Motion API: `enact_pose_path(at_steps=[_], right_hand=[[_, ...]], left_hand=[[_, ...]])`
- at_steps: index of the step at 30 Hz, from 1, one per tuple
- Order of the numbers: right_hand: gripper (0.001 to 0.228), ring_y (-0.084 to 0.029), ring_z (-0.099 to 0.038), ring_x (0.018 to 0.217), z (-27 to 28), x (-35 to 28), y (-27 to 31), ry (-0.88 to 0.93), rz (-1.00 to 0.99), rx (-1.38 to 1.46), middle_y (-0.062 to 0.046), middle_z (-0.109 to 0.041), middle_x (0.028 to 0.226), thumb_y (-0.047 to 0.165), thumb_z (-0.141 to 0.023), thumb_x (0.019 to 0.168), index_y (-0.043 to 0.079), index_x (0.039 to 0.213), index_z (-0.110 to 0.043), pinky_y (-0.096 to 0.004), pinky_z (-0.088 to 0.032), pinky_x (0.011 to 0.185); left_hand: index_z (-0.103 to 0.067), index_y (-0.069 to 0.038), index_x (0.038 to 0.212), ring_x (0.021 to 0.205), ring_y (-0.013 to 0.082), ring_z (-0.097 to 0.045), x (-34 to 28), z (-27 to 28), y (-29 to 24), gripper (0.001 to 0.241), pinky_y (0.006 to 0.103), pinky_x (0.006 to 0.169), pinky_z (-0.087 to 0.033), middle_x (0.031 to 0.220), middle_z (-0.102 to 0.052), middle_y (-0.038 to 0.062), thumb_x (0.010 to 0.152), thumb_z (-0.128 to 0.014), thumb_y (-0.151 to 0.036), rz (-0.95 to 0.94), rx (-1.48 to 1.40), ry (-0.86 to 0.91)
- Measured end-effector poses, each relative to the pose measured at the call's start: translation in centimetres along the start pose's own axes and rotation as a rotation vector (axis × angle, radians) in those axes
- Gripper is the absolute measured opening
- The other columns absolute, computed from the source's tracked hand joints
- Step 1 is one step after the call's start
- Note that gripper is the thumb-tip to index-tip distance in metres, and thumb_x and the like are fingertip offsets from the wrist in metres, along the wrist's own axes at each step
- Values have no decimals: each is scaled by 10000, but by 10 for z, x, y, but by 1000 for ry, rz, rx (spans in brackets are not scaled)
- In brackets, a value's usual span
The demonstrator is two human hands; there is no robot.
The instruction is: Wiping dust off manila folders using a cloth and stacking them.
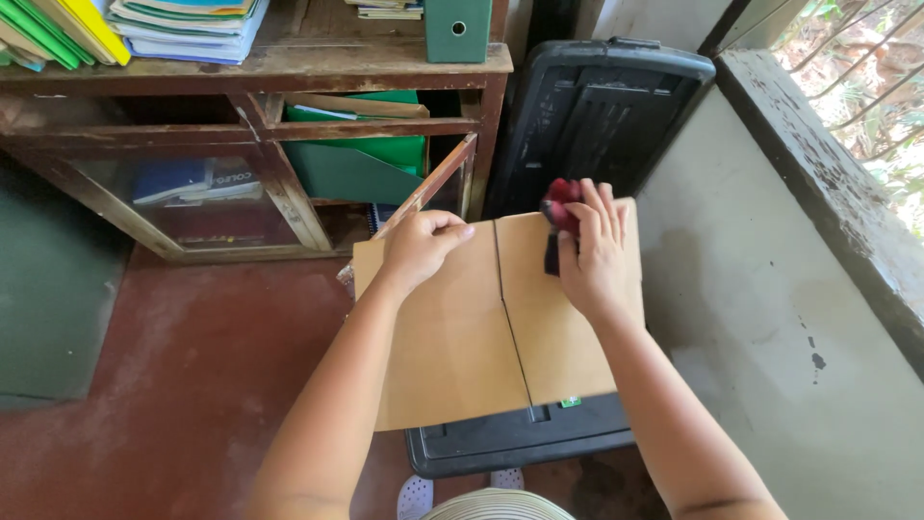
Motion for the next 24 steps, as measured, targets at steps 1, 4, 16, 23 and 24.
enact_pose_path(at_steps=[1,4,16,23,24], right_hand=[[413,-284,-318,1523,-2,7,2,1,0,1,-60,-383,1630,245,-627,959,163,1346,-508,-539,-207,1235],[446,-144,-524,1357,1,21,21,87,230,76,102,-584,1400,332,-728,871,271,1290,-589,-492,-180,1243],[350,-86,-733,909,-8,40,-27,274,-143,270,180,-739,912,284,-802,856,454,1136,-681,-278,-509,868],[362,-233,-659,980,3,42,11,-12,143,-14,-8,-695,965,219,-789,830,245,1159,-642,-376,-440,914],[380,-273,-637,990,5,41,35,-140,250,-102,-64,-685,1009,173,-795,772,191,1125,-657,-415,-458,900]], left_hand=[[-814,-281,885,832,177,-682,-1,0,-3,169,275,817,-492,738,-704,-3,794,-759,-413,1,1,0],[-812,-294,884,827,213,-698,-5,-6,-6,184,284,806,-506,711,-705,-5,804,-741,-443,-56,56,41],[-439,55,1425,1271,498,-488,-43,13,14,700,572,1093,-377,1356,-500,324,878,-769,-232,-246,357,-828],[-675,55,1227,1314,423,-549,-55,-12,40,533,498,1115,-403,1292,-653,279,1001,-615,-424,351,-583,-367],[-675,48,1232,1314,422,-548,-50,-16,48,531,505,1118,-401,1294,-648,279,991,-653,-425,380,-668,-375]])
Point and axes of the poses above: each hand's wrist, its own x-axis towards the middle knuckle, its own z-axis out of the back of the hand, y = z × x, the point moved 2 cm from there along x, towards the middle knuckle
